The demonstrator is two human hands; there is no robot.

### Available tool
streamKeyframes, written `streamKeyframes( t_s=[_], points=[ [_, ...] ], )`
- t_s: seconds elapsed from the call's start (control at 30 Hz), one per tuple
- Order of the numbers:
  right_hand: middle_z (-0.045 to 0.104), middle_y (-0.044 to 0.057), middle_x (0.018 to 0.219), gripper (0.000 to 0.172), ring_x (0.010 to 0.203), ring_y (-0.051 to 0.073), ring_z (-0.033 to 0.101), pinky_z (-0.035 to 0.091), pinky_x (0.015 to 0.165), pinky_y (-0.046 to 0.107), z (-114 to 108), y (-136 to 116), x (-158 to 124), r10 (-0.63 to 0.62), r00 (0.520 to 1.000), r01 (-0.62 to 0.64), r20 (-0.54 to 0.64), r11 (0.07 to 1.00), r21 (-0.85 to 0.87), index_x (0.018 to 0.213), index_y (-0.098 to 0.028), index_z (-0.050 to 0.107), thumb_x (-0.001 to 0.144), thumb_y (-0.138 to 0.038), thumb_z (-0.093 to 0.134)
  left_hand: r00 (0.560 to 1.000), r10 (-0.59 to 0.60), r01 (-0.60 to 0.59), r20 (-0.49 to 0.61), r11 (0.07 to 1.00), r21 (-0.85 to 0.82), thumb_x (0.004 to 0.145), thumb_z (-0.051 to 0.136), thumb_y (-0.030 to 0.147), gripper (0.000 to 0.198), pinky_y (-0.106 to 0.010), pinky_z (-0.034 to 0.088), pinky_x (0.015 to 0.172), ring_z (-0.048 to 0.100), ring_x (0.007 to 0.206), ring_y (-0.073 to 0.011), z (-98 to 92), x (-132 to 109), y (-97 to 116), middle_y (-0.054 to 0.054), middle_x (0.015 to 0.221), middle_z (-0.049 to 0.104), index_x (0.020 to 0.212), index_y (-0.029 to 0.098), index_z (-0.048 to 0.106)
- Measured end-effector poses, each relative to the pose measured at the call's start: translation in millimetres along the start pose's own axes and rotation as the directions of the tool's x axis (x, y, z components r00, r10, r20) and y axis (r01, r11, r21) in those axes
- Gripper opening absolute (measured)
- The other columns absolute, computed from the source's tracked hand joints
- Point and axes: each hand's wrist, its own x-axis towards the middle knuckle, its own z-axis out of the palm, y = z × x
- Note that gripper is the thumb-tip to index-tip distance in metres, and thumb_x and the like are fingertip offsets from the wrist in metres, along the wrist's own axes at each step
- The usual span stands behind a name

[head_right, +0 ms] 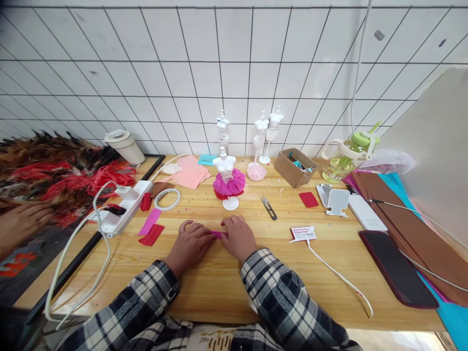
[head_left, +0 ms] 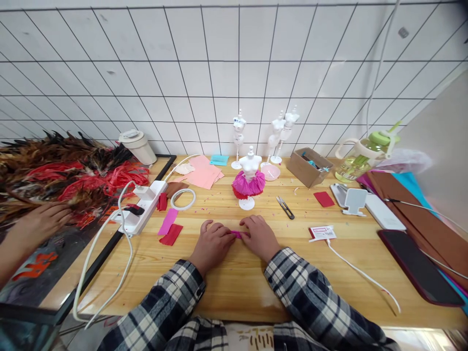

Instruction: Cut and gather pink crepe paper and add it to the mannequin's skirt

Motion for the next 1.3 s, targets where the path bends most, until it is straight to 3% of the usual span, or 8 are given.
streamKeyframes(
  t_s=[0.23,0.37,0.5,0.7,1.07,1.13,1.2,1.3],
  points=[
    [0.060,0.006,0.094,0.005,0.096,0.023,0.050,0.041,0.087,0.035,-4,3,-4,0.027,0.999,-0.026,0.038,0.999,-0.027,0.084,-0.021,0.067,0.082,-0.025,0.066,0.997,-0.015,0.020,0.078,0.998,-0.058,0.092,0.051,0.026,0.021,-0.052,0.024,0.102,0.057,0.096,-0.0221,-5.1,0,1,-0.004,0.095,0.071,0.096,0.030,0.071],
    [0.059,0.008,0.094,0.005,0.094,0.022,0.050,0.041,0.087,0.036,-2,0,-3,0.007,1.000,-0.007,0.021,1.000,0.023,0.081,-0.019,0.063,0.085,-0.018,0.060,0.984,-0.173,0.161,-0.046,0.967,-0.199,0.088,0.057,0.033,0.020,-0.044,0.038,0.093,0.057,0.095,-0.0232,-2.7,-3,-6,-0.008,0.096,0.070,0.098,0.025,0.072],
    [0.059,0.007,0.097,0.005,0.095,0.020,0.052,0.043,0.087,0.033,-2,0,-2,0.012,0.992,0.027,-0.126,0.954,0.299,0.085,-0.019,0.058,0.087,-0.016,0.055,0.862,-0.507,0.415,-0.008,0.714,-0.564,0.083,0.061,0.043,0.027,-0.034,0.049,0.072,0.061,0.077,-0.0201,-1.0,-5,-13,-0.008,0.082,0.068,0.082,0.018,0.071],
    [0.058,0.005,0.095,0.005,0.092,0.018,0.053,0.044,0.085,0.032,-4,-4,-2,-0.046,0.983,0.120,-0.179,0.895,0.430,0.084,-0.019,0.057,0.088,-0.021,0.055,0.842,-0.441,0.447,0.312,0.245,-0.860,0.071,0.074,0.041,0.034,-0.035,0.051,0.083,0.067,0.089,-0.0232,-1.8,9,2,-0.009,0.096,0.075,0.095,0.017,0.073],
    [0.062,0.006,0.093,0.011,0.090,0.019,0.055,0.044,0.082,0.031,-16,4,0,-0.057,0.968,0.144,-0.245,0.924,0.354,0.084,-0.020,0.060,0.089,-0.029,0.055,0.789,-0.558,0.415,0.258,0.174,-0.893,0.069,0.075,0.038,0.020,-0.033,0.051,0.082,0.067,0.080,-0.0212,10.7,25,13,-0.005,0.083,0.076,0.078,0.020,0.078],
    [0.063,0.007,0.092,0.019,0.088,0.020,0.055,0.043,0.080,0.032,-28,24,2,0.038,0.941,0.059,-0.337,0.960,0.274,0.086,-0.020,0.062,0.091,-0.033,0.050,0.775,-0.587,0.394,0.233,0.161,-0.905,0.068,0.076,0.038,0.021,-0.032,0.051,0.081,0.067,0.080,-0.0203,11.7,30,9,-0.006,0.083,0.076,0.077,0.019,0.077],
    [0.064,0.010,0.092,0.028,0.090,0.022,0.054,0.040,0.084,0.035,-40,51,5,0.203,0.854,-0.157,-0.479,0.978,0.135,0.087,-0.018,0.064,0.094,-0.035,0.044,0.755,-0.616,0.369,0.224,0.118,-0.922,0.067,0.077,0.040,0.023,-0.030,0.051,0.078,0.066,0.078,-0.0190,13.7,35,7,-0.006,0.083,0.076,0.077,0.018,0.077],
    [0.062,0.016,0.105,0.029,0.100,0.028,0.050,0.036,0.087,0.039,-48,88,7,0.335,0.791,-0.431,-0.512,0.899,-0.076,0.103,-0.015,0.066,0.092,-0.035,0.047,0.739,-0.625,0.353,0.252,0.040,-0.935,0.064,0.079,0.042,0.028,-0.028,0.051,0.073,0.065,0.074,-0.0172,19.9,40,6,-0.005,0.080,0.075,0.078,0.017,0.076]
  ],
)
